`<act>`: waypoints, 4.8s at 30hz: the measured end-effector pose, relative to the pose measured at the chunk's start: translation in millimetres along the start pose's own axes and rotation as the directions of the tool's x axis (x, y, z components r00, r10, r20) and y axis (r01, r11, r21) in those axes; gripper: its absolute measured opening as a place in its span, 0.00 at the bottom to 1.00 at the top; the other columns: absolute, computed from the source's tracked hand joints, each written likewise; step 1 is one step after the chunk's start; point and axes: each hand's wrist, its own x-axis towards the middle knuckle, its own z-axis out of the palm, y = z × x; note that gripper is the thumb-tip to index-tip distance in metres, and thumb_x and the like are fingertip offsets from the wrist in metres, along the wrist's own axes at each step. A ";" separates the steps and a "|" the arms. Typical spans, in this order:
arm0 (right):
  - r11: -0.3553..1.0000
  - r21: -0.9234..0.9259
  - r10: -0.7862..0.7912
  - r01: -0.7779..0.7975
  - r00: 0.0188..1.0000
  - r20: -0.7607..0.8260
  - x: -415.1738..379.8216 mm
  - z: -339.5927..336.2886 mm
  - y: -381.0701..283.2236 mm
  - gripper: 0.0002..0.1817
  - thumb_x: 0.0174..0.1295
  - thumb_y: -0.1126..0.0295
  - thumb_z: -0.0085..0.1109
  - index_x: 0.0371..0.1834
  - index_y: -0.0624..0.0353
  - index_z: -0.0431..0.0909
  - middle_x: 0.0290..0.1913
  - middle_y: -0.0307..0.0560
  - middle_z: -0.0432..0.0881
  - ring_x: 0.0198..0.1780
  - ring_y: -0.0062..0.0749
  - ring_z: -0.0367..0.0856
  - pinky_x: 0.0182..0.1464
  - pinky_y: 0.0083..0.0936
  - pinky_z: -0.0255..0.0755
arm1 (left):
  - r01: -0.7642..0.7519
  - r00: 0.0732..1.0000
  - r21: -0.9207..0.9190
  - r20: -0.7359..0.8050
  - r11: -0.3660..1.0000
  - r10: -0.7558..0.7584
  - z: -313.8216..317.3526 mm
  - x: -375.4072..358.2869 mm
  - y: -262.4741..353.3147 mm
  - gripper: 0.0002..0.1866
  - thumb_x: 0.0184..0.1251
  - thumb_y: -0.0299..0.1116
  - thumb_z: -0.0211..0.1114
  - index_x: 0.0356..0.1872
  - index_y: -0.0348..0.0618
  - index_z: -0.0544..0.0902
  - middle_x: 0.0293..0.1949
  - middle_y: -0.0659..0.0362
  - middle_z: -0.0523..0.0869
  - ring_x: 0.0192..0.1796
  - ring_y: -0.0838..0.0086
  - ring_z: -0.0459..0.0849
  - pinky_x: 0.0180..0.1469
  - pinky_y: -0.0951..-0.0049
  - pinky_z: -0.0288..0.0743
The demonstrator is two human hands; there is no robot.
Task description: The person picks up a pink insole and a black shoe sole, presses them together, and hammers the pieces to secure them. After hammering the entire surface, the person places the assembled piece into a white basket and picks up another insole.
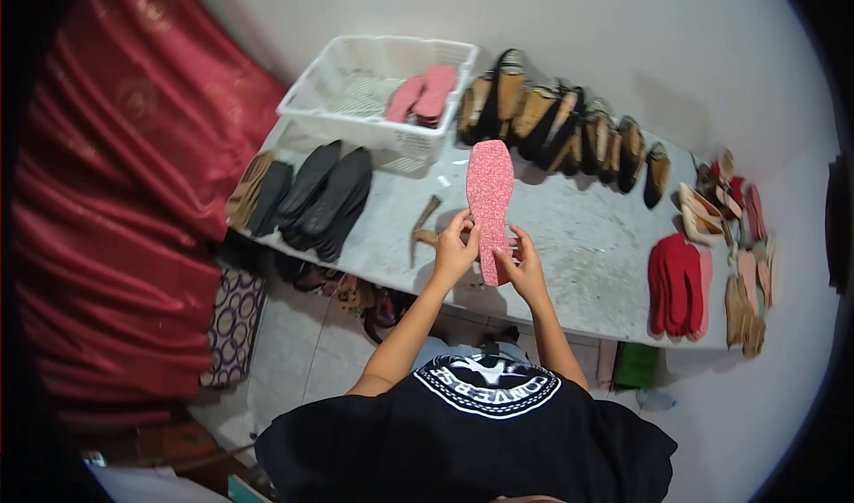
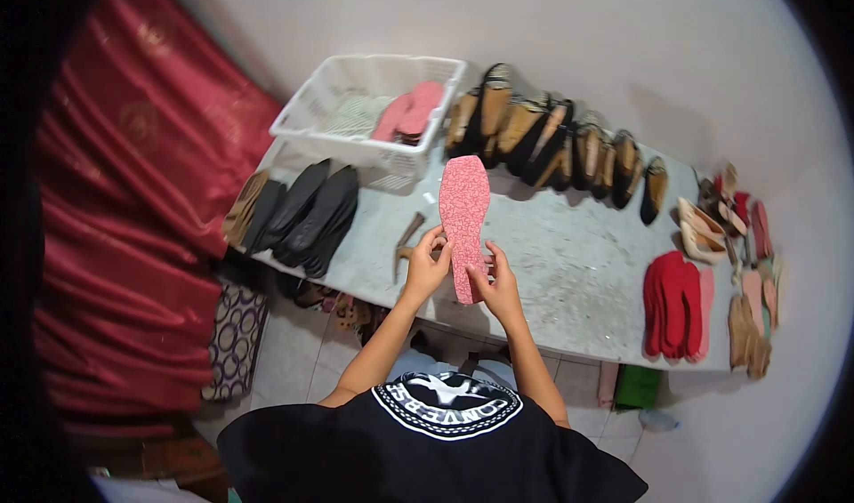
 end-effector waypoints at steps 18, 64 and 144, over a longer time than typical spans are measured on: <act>0.906 0.120 0.300 -0.407 0.814 0.497 46.8 209.8 0.8 0.11 0.62 0.64 0.54 0.42 0.59 0.75 0.34 0.34 0.78 0.36 0.16 0.75 0.36 0.16 0.70 | -0.024 0.941 0.260 -0.321 0.965 0.110 -251.7 17.0 -48.3 0.17 0.60 0.30 0.60 0.50 0.34 0.75 0.30 0.59 0.82 0.32 0.80 0.78 0.33 0.78 0.72; 0.782 0.112 0.430 -0.613 0.661 0.615 76.4 203.0 16.9 0.13 0.63 0.63 0.52 0.48 0.56 0.73 0.37 0.31 0.78 0.37 0.15 0.75 0.41 0.18 0.69 | 0.353 0.802 -0.278 -0.402 0.894 -0.442 -239.8 -70.7 -44.6 0.28 0.59 0.41 0.63 0.54 0.33 0.69 0.46 0.56 0.77 0.49 0.75 0.73 0.52 0.76 0.66; -0.290 0.541 -0.308 -0.789 0.612 0.728 124.5 253.8 -29.8 0.19 0.65 0.65 0.39 0.14 0.56 0.60 0.16 0.37 0.59 0.23 0.22 0.58 0.33 0.19 0.57 | -0.001 0.994 0.628 0.085 0.778 -0.067 -235.9 -54.5 49.9 0.43 0.40 0.26 0.64 0.65 0.50 0.59 0.48 0.51 0.69 0.48 0.53 0.70 0.51 0.59 0.66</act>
